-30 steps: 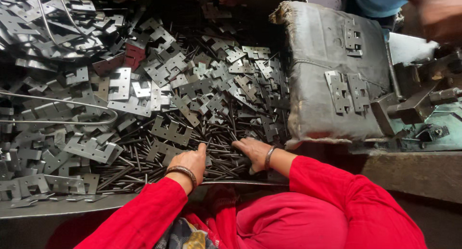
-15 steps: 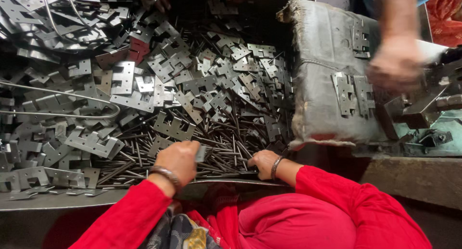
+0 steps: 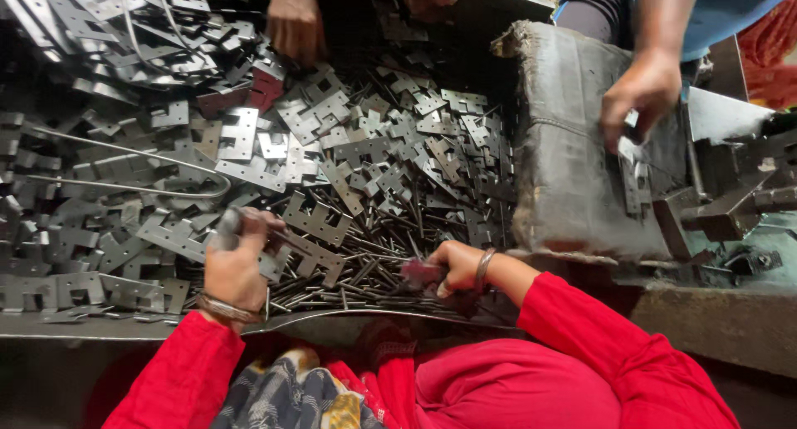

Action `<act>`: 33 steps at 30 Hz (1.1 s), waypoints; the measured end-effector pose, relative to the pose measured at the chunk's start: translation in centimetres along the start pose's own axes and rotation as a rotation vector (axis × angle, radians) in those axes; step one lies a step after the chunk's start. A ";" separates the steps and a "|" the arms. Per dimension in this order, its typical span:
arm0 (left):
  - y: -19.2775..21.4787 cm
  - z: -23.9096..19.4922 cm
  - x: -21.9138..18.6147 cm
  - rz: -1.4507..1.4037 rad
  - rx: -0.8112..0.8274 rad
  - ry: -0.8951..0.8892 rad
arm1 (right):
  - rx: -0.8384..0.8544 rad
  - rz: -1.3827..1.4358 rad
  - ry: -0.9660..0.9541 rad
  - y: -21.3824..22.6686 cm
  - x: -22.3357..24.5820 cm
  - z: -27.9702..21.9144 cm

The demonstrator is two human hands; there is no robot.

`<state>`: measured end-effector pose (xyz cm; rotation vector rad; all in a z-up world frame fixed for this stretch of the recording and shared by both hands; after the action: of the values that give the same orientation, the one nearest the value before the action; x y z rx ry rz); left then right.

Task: The person picks up metal brackets and rods from a tray, holding them in their hands to sort them.

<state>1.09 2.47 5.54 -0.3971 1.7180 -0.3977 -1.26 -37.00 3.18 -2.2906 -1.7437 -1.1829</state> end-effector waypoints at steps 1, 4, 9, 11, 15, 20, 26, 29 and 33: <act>0.5 0.3 0.2 -0.351 -0.142 0.115 | -0.004 0.069 0.055 1.0 1.4 -0.2; 1.6 1.5 0.2 -0.711 -0.312 0.222 | 0.023 0.439 -0.064 3.6 5.1 -0.4; 1.3 1.5 -0.3 -0.800 -0.273 0.268 | -0.226 0.446 0.241 6.1 9.7 3.1; 0.8 0.9 -0.8 -0.729 -0.224 0.260 | -0.311 0.444 0.305 7.4 10.7 3.9; 0.9 -0.6 -1.4 -0.615 -0.206 0.357 | -0.465 0.545 0.133 9.1 10.6 3.9; 2.9 -1.2 0.1 -0.533 -0.076 0.345 | -0.621 0.285 -0.034 7.4 6.9 3.5; 2.9 -2.5 2.4 -0.490 -0.063 0.414 | -0.506 0.873 0.069 5.5 3.9 -0.5; 0.9 -2.7 2.1 -0.572 0.018 0.548 | -0.570 1.122 0.219 6.7 4.3 -1.9; -3.0 -2.7 2.2 -0.683 0.166 0.646 | -0.700 1.332 0.056 6.0 7.1 -1.9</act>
<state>-1.83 -1.07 5.49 -0.7949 2.1109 -1.2637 3.30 -34.33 11.06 -2.7000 0.4879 -1.4427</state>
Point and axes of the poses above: each hand's wrist, its own z-axis towards the middle knuckle, its own y-axis out of the back of the hand, x = y × z, the point moved 1 cm from there along z, towards the middle knuckle
